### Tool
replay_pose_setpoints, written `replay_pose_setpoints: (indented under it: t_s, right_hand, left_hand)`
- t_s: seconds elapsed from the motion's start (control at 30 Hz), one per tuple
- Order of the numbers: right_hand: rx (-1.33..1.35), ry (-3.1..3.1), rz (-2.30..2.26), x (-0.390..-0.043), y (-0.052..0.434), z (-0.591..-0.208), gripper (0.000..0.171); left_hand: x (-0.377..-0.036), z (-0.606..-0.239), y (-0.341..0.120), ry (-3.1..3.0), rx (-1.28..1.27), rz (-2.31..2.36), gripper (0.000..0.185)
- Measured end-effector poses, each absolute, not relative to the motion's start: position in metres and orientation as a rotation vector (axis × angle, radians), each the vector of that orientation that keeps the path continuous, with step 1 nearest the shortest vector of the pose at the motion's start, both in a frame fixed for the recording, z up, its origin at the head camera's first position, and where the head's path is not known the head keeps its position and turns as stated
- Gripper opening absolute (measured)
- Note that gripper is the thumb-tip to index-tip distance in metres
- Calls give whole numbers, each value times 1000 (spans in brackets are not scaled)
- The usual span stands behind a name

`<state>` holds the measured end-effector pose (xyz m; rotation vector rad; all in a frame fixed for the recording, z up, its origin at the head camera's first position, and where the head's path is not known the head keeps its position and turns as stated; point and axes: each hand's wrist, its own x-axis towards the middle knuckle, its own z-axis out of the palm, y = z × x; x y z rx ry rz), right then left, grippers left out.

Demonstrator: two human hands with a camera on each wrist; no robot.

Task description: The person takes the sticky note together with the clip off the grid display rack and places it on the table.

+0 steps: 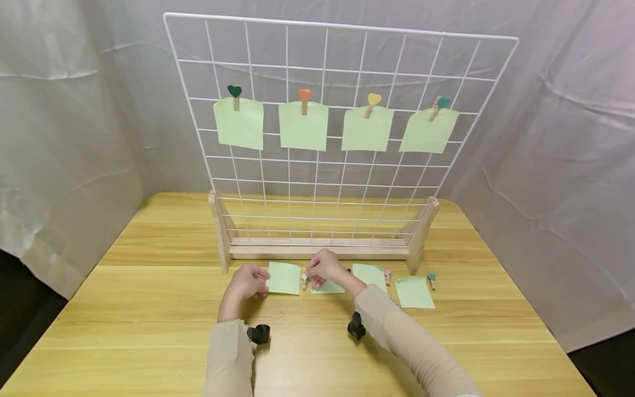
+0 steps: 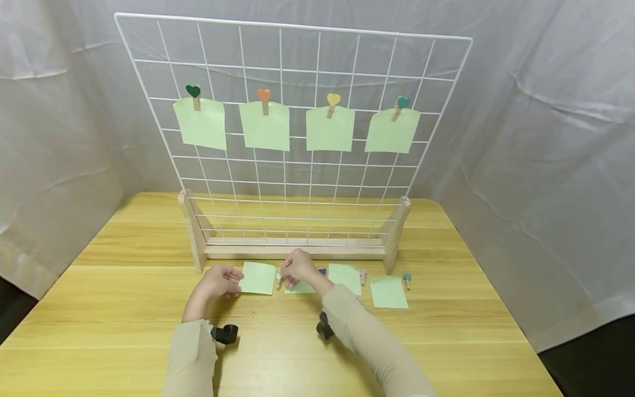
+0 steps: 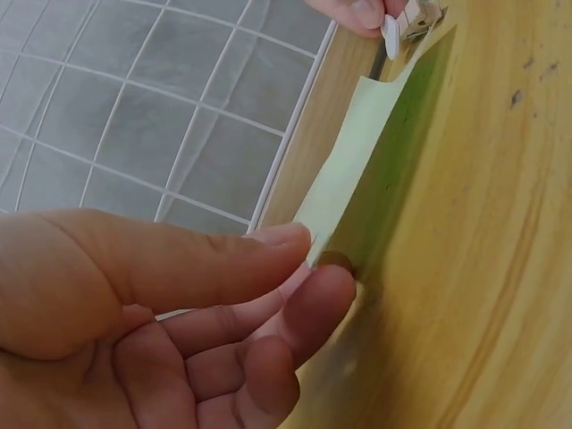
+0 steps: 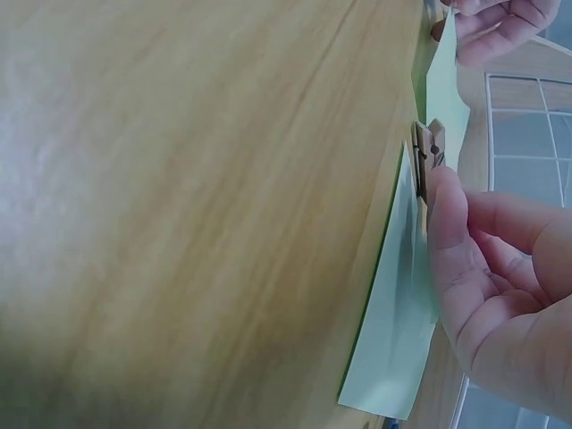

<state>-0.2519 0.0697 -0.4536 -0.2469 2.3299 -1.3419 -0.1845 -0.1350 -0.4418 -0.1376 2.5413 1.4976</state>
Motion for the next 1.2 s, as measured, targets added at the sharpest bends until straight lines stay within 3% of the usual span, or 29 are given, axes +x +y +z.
replay_pose_setpoints:
  t_s: [1.2]
  right_hand:
    - [-352, 2348, -1383, -255, 73, -429, 15]
  left_hand:
    - [-191, -425, -147, 2620, -152, 1479, 25]
